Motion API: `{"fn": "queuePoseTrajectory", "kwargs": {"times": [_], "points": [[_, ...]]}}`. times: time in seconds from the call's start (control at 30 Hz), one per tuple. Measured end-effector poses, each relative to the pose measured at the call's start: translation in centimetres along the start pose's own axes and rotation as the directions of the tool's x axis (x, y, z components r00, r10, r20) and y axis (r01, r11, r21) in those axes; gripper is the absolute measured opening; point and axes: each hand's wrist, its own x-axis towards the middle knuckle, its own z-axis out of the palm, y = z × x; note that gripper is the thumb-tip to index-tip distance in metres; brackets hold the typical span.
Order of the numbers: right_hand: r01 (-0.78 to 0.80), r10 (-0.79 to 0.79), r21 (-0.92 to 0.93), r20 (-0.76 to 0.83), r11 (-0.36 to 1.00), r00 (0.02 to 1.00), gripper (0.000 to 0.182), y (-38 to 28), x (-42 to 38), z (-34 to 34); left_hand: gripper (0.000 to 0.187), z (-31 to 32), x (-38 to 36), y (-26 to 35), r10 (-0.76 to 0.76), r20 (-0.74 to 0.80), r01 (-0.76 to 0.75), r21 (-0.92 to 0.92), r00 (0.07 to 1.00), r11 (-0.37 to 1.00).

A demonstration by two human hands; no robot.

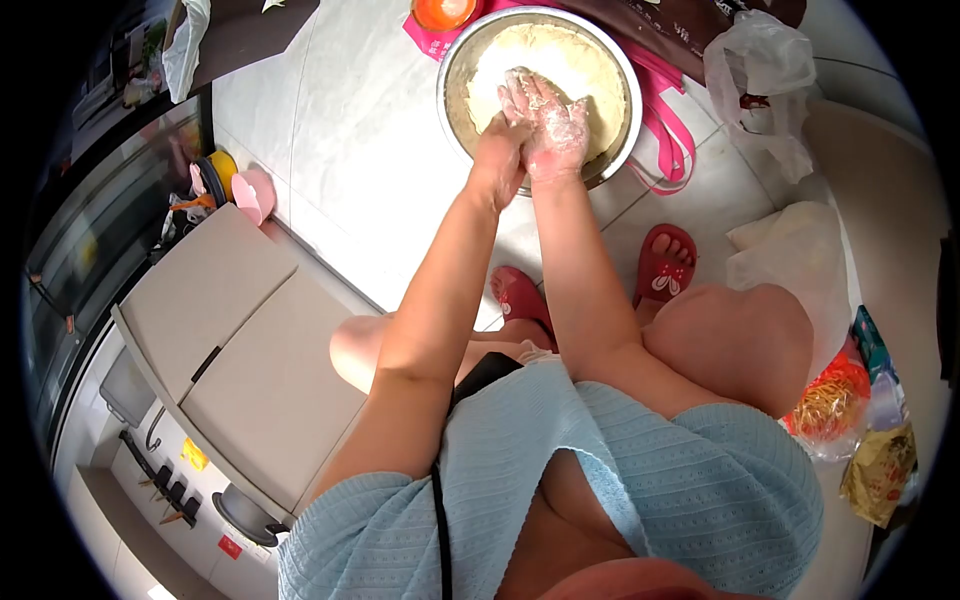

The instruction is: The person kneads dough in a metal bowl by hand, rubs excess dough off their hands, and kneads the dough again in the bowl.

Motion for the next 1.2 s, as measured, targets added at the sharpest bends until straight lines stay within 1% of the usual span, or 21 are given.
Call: {"fn": "queuePoseTrajectory", "kwargs": {"times": [0.03,0.1,0.17,0.2,0.23,0.3,0.33,0.4,0.43,0.53,0.63,0.7,0.77,0.8,0.83,0.87,0.93,1.0,1.03,1.13,1.2], "points": [[0.001,-0.001,-0.001,0.000,1.000,1.000,0.085,-0.3,0.4,-0.1,0.038,0.7,-1.0,-0.2,0.034,0.053,-0.028,-0.108,0.998,0.994],[-0.010,0.004,0.088,0.074,0.996,0.997,0.087,-0.7,1.0,0.1,0.038,0.8,-1.3,-0.9,0.031,-0.049,-0.036,-0.102,0.998,0.994],[-0.068,0.061,0.202,0.039,0.977,0.997,0.089,-0.3,0.1,0.8,0.037,-1.1,1.6,-2.0,0.260,-0.117,-0.182,0.453,0.958,0.873],[-0.059,0.062,0.079,-0.033,0.995,0.998,0.089,0.3,-0.2,0.8,0.033,-2.1,3.4,-1.8,0.295,-0.176,-0.132,0.609,0.939,0.782],[-0.056,0.051,-0.046,-0.104,0.997,0.993,0.089,0.6,-0.2,1.1,0.033,-2.4,4.4,-1.2,0.378,-0.122,-0.237,0.596,0.918,0.767],[-0.057,0.057,0.006,-0.135,0.998,0.989,0.087,0.6,-0.1,1.8,0.034,-1.5,5.1,-0.7,0.569,-0.084,-0.319,0.757,0.818,0.570],[-0.069,0.064,-0.024,-0.183,0.997,0.981,0.085,0.6,-0.1,2.0,0.034,-0.8,4.7,0.3,0.567,-0.082,-0.317,0.758,0.820,0.569],[-0.083,0.068,-0.058,-0.228,0.995,0.971,0.083,0.3,0.0,1.8,0.037,0.4,4.2,2.0,0.417,-0.220,-0.096,0.782,0.882,0.616],[-0.093,0.082,-0.042,-0.213,0.995,0.974,0.081,0.4,0.1,1.5,0.037,0.2,4.6,1.8,0.416,-0.223,-0.095,0.781,0.881,0.618],[-0.135,0.125,-0.034,-0.199,0.990,0.972,0.076,1.2,-0.1,1.8,0.051,-1.0,6.2,2.1,0.456,-0.166,0.029,0.956,0.875,0.292],[-0.185,0.185,0.004,-0.071,0.983,0.980,0.069,1.3,-0.3,2.0,0.050,-2.6,9.0,2.6,0.475,-0.245,0.135,0.958,0.845,0.254],[-0.240,0.240,0.115,0.013,0.964,0.971,0.066,1.7,-0.4,2.3,0.054,-2.2,9.1,3.9,0.473,-0.211,0.111,0.967,0.856,0.229],[-0.211,0.214,0.039,-0.064,0.977,0.975,0.065,1.6,-0.8,3.0,0.054,-1.3,9.1,4.8,0.445,-0.128,0.008,0.965,0.886,0.261],[-0.185,0.182,-0.056,-0.055,0.981,0.982,0.065,1.4,-1.1,3.2,0.052,-1.0,8.8,4.4,0.458,-0.019,-0.050,0.989,0.889,0.137],[-0.154,0.150,-0.151,-0.036,0.977,0.988,0.065,1.4,-1.3,4.3,0.048,1.1,6.9,5.1,0.379,-0.157,0.075,0.972,0.912,0.221],[-0.151,0.118,-0.227,-0.151,0.962,0.981,0.067,1.2,-1.8,5.3,0.045,2.0,6.1,4.5,0.387,-0.160,0.061,0.965,0.908,0.256],[-0.150,0.100,-0.272,-0.186,0.950,0.977,0.069,1.0,-2.1,5.0,0.045,2.6,5.3,2.9,0.384,-0.174,0.059,0.955,0.907,0.291],[-0.124,0.065,-0.392,-0.161,0.912,0.985,0.074,0.6,-1.8,4.7,0.048,2.7,4.9,1.8,0.405,-0.058,-0.088,0.939,0.913,0.333],[-0.092,0.064,-0.325,-0.097,0.941,0.993,0.075,0.2,-1.6,4.3,0.051,3.0,4.6,1.3,0.452,-0.016,-0.144,0.937,0.892,0.317],[-0.191,0.084,-0.390,-0.276,0.901,0.957,0.073,0.7,-1.4,4.4,0.048,3.1,4.9,2.4,0.377,-0.113,-0.046,0.921,0.919,0.387],[-0.162,0.115,-0.349,-0.152,0.923,0.982,0.071,1.4,-1.1,3.2,0.043,2.6,6.5,3.8,0.384,-0.184,0.014,0.915,0.905,0.404]]}}
